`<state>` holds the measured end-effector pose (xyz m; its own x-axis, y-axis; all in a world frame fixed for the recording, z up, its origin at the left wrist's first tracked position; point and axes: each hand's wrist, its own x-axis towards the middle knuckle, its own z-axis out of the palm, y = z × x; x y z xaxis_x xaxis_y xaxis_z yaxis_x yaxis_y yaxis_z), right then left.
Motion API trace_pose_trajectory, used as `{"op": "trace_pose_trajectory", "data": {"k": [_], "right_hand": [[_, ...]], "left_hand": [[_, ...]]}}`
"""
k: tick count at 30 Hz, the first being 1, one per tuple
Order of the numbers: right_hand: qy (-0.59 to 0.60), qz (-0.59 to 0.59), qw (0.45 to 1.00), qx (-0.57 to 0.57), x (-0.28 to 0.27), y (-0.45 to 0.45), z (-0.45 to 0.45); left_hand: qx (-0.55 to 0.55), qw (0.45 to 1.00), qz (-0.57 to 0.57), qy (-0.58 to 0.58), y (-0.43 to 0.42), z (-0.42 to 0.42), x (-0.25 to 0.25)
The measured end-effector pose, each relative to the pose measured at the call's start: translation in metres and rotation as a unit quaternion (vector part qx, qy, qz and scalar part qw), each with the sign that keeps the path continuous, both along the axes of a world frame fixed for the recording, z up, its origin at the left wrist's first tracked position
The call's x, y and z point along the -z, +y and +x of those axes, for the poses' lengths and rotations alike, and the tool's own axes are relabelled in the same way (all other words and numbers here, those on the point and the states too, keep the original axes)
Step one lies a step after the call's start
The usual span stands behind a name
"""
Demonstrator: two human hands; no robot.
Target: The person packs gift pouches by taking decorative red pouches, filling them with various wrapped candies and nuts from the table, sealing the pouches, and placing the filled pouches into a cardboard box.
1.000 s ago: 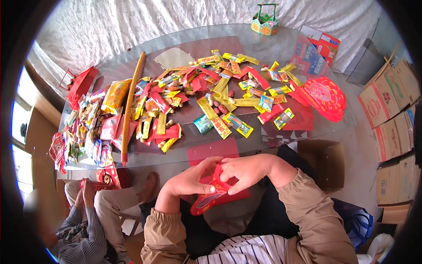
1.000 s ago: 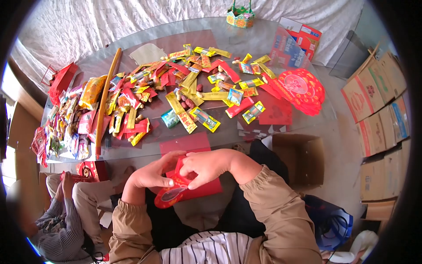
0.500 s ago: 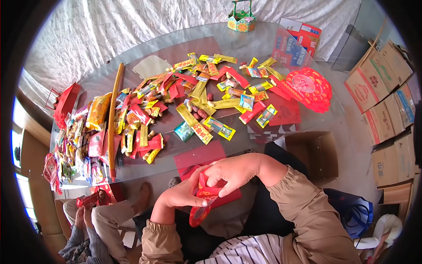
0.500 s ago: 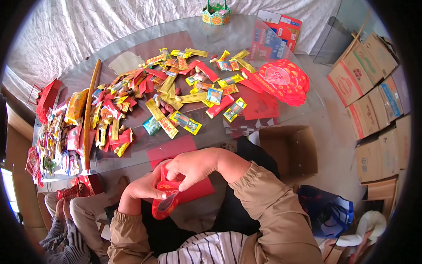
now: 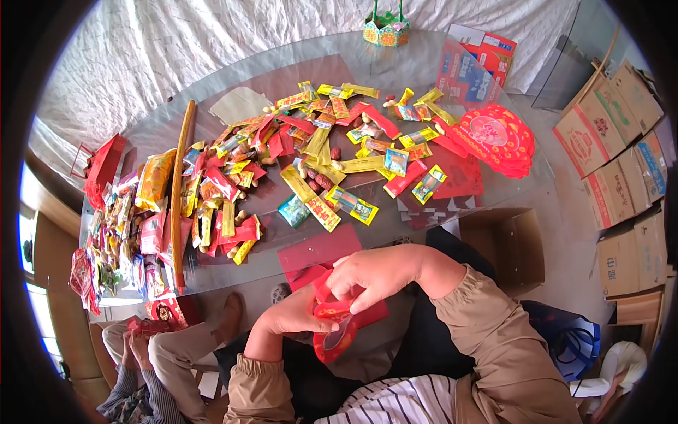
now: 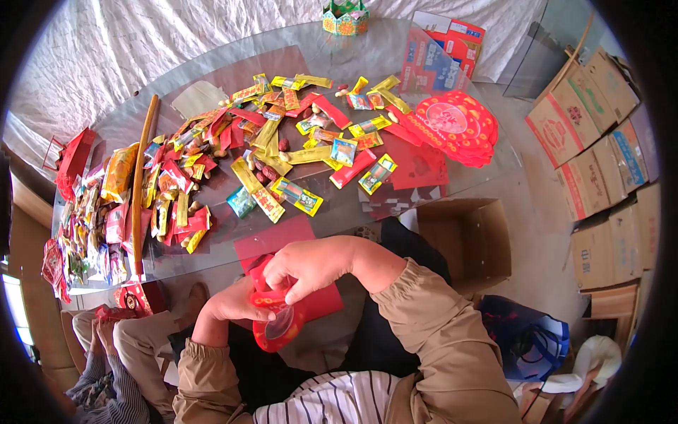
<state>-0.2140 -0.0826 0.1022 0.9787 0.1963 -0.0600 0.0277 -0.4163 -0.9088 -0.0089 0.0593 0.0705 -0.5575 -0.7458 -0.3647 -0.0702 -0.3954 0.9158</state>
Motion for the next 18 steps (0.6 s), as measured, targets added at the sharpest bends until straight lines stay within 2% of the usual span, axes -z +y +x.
{"op": "trace_pose_trajectory", "data": {"k": [1,4,6,8,9,13,16,18], "right_hand": [[-0.001,0.002,1.0,0.011,0.001,-0.002,-0.001],[-0.016,0.135,0.987,0.085,-0.005,-0.011,-0.006],[-0.092,0.139,0.972,0.165,-0.002,-0.018,-0.007],[-0.14,0.064,0.946,0.285,0.004,-0.024,-0.005],[-0.182,-0.072,0.929,0.313,0.017,-0.031,-0.002],[-0.141,-0.276,0.887,0.343,0.047,-0.031,0.017],[-0.166,-0.367,0.855,0.327,0.051,-0.021,0.034],[-0.178,-0.357,0.855,0.33,0.051,-0.022,0.045]], "left_hand": [[-0.005,1.0,-0.001,-0.014,0.0,0.001,0.0],[-0.018,0.999,-0.011,-0.034,-0.002,-0.001,-0.004],[-0.021,0.997,-0.047,-0.058,-0.003,-0.004,-0.001],[-0.017,0.989,-0.108,-0.101,-0.003,-0.006,0.012],[-0.011,0.979,-0.143,-0.146,-0.002,-0.008,0.015],[0.037,0.958,-0.171,-0.228,-0.006,-0.016,0.014],[0.052,0.95,-0.175,-0.254,-0.01,-0.019,0.017],[0.062,0.943,-0.165,-0.283,-0.012,-0.021,0.023]]}}
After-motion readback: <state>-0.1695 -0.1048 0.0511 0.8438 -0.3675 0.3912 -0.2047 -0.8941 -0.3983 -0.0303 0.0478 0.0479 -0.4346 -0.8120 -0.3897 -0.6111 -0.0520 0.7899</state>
